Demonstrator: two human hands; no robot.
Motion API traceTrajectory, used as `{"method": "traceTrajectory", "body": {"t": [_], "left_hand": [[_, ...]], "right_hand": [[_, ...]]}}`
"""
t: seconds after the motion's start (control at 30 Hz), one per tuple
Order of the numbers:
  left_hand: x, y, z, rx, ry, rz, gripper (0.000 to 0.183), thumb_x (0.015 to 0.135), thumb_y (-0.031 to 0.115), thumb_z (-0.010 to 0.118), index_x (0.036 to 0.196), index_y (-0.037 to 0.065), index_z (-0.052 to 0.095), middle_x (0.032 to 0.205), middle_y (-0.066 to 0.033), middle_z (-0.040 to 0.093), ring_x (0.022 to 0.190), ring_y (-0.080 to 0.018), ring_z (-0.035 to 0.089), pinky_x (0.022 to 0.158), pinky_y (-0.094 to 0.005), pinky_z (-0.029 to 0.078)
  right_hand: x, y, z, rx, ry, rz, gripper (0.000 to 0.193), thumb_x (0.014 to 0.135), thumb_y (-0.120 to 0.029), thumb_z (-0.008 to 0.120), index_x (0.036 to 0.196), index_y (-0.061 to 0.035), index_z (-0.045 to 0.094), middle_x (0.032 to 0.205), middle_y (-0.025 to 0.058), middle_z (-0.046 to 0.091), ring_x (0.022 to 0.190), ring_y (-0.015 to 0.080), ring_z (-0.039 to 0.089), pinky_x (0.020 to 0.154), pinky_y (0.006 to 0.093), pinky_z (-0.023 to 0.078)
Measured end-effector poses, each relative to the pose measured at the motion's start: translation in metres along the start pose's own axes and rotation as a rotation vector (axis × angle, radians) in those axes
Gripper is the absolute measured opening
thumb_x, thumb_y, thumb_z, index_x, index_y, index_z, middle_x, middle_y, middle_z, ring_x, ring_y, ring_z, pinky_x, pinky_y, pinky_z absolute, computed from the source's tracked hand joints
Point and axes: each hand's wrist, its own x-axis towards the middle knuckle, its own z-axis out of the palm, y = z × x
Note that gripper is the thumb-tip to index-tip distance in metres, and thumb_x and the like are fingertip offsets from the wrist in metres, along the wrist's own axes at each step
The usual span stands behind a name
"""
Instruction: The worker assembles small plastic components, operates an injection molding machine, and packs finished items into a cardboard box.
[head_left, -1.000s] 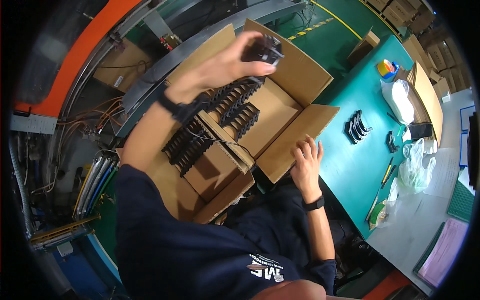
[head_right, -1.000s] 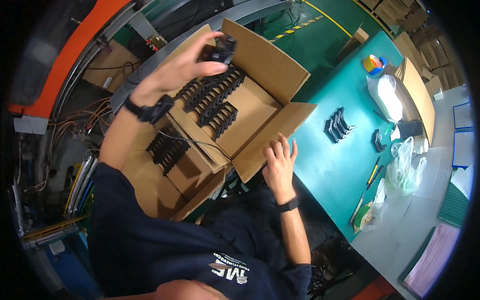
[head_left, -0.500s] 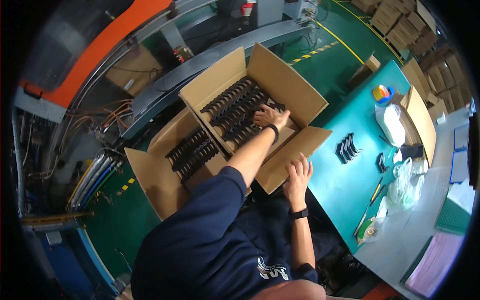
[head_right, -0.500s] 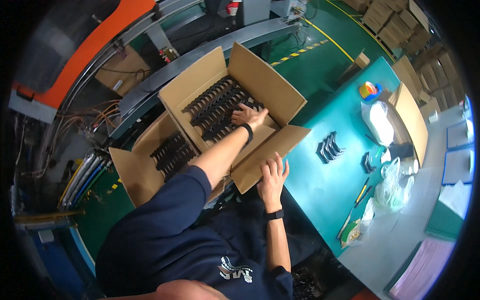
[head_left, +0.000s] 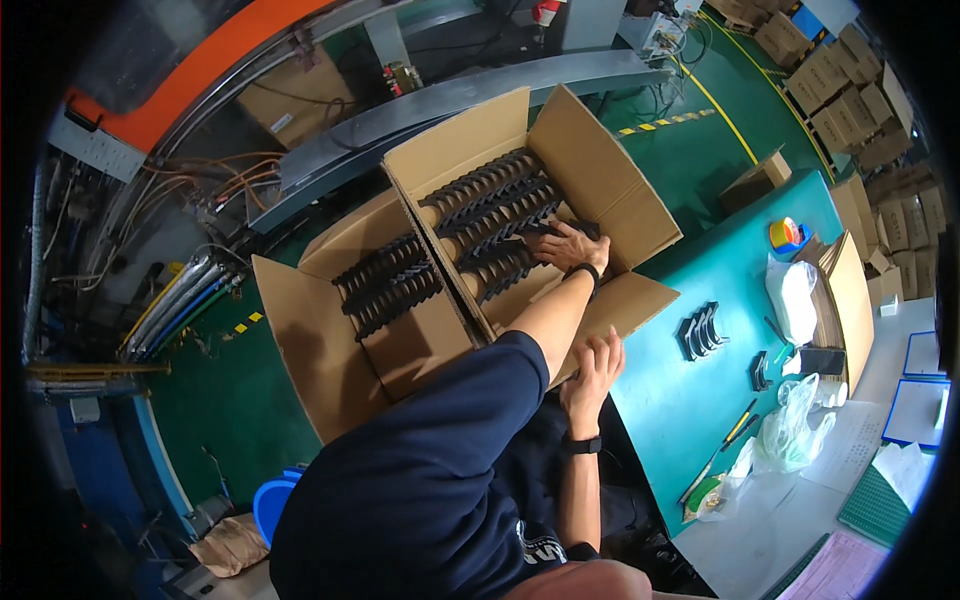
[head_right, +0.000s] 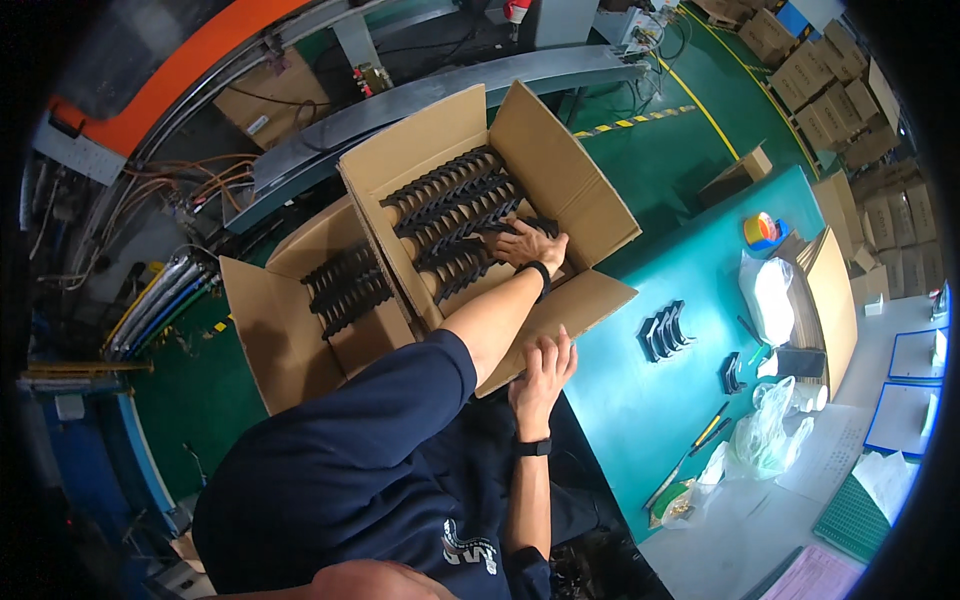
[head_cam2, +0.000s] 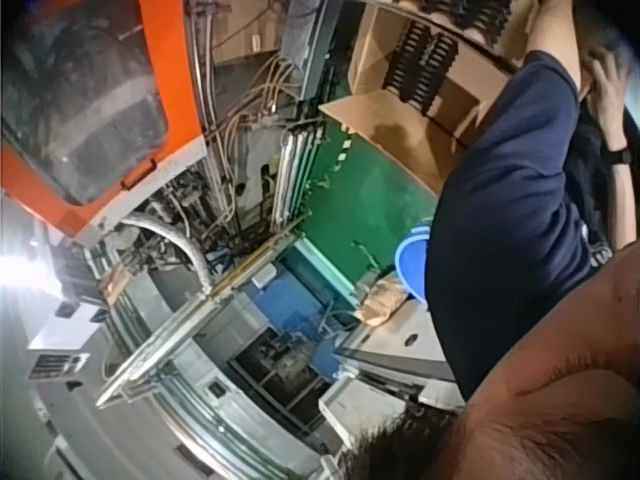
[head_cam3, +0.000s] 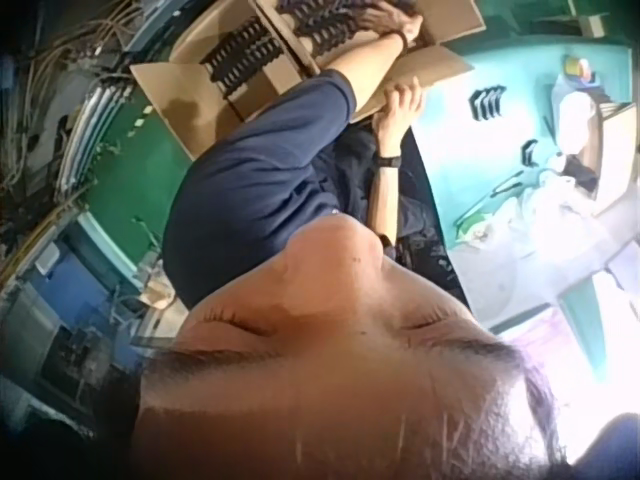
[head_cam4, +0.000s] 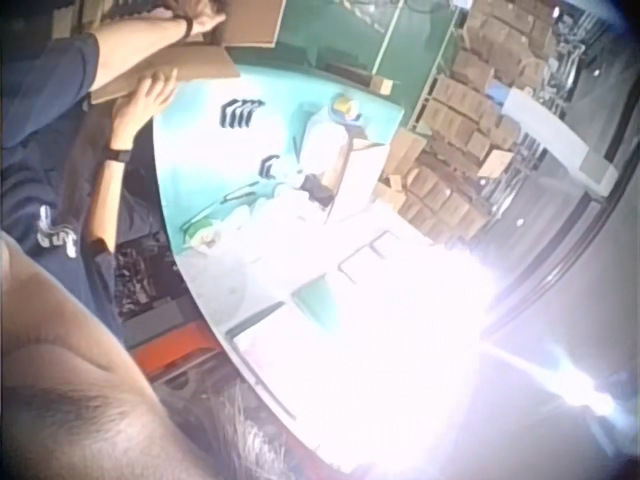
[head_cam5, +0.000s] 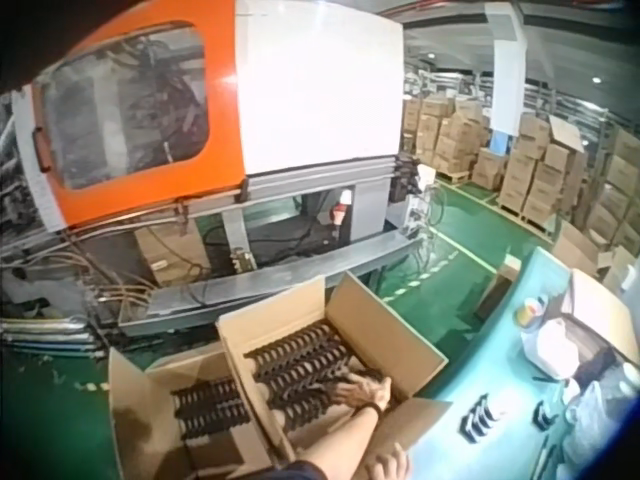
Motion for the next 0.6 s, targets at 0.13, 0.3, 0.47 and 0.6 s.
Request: {"method": "traceTrajectory", "body": {"t": [0.13, 0.3, 0.47, 0.6], "left_hand": [[0.0, 0.008, 0.008, -0.075, -0.015, -0.047, 0.115, 0.066, 0.068, 0.07, 0.144, -0.001, 0.023, 0.123, -0.0299, 0.044, 0.114, -0.0389, 0.045, 0.101, -0.0531, 0.03], [0.006, 0.003, 0.017, -0.131, 0.06, -0.106, 0.108, 0.068, 0.068, 0.069, 0.138, -0.003, 0.027, 0.127, -0.0375, 0.039, 0.121, -0.0467, 0.041, 0.107, -0.0581, 0.025], [0.022, 0.02, 0.01, -0.169, 0.064, -0.26, 0.114, 0.072, 0.066, 0.068, 0.145, -0.005, 0.017, 0.134, -0.0412, 0.032, 0.128, -0.0513, 0.035, 0.111, -0.0588, 0.022], [0.042, 0.025, 0.013, -0.164, 0.063, -0.308, 0.116, 0.071, 0.065, 0.071, 0.146, -0.005, 0.015, 0.136, -0.0421, 0.029, 0.131, -0.0515, 0.032, 0.114, -0.0555, 0.019]], "right_hand": [[0.003, -0.002, -0.001, 0.016, 0.033, 0.008, 0.042, 0.054, 0.007, 0.056, 0.094, -0.0046, 0.06, 0.114, 0.0112, 0.056, 0.134, 0.0351, 0.038, 0.113, 0.0532, 0.024], [0.001, 0.002, 0.0, -0.026, 0.003, 0.005, 0.042, 0.054, 0.006, 0.058, 0.094, -0.0048, 0.06, 0.116, 0.0108, 0.056, 0.134, 0.0343, 0.037, 0.113, 0.053, 0.023], [0.0, 0.004, 0.0, -0.048, -0.035, 0.02, 0.045, 0.051, 0.005, 0.061, 0.096, -0.0053, 0.059, 0.118, 0.0104, 0.055, 0.136, 0.0338, 0.036, 0.114, 0.0534, 0.023], [-0.001, 0.004, 0.001, -0.053, -0.023, 0.008, 0.045, 0.053, 0.005, 0.064, 0.096, -0.0046, 0.058, 0.118, 0.0108, 0.055, 0.136, 0.034, 0.036, 0.113, 0.0542, 0.023]]}}
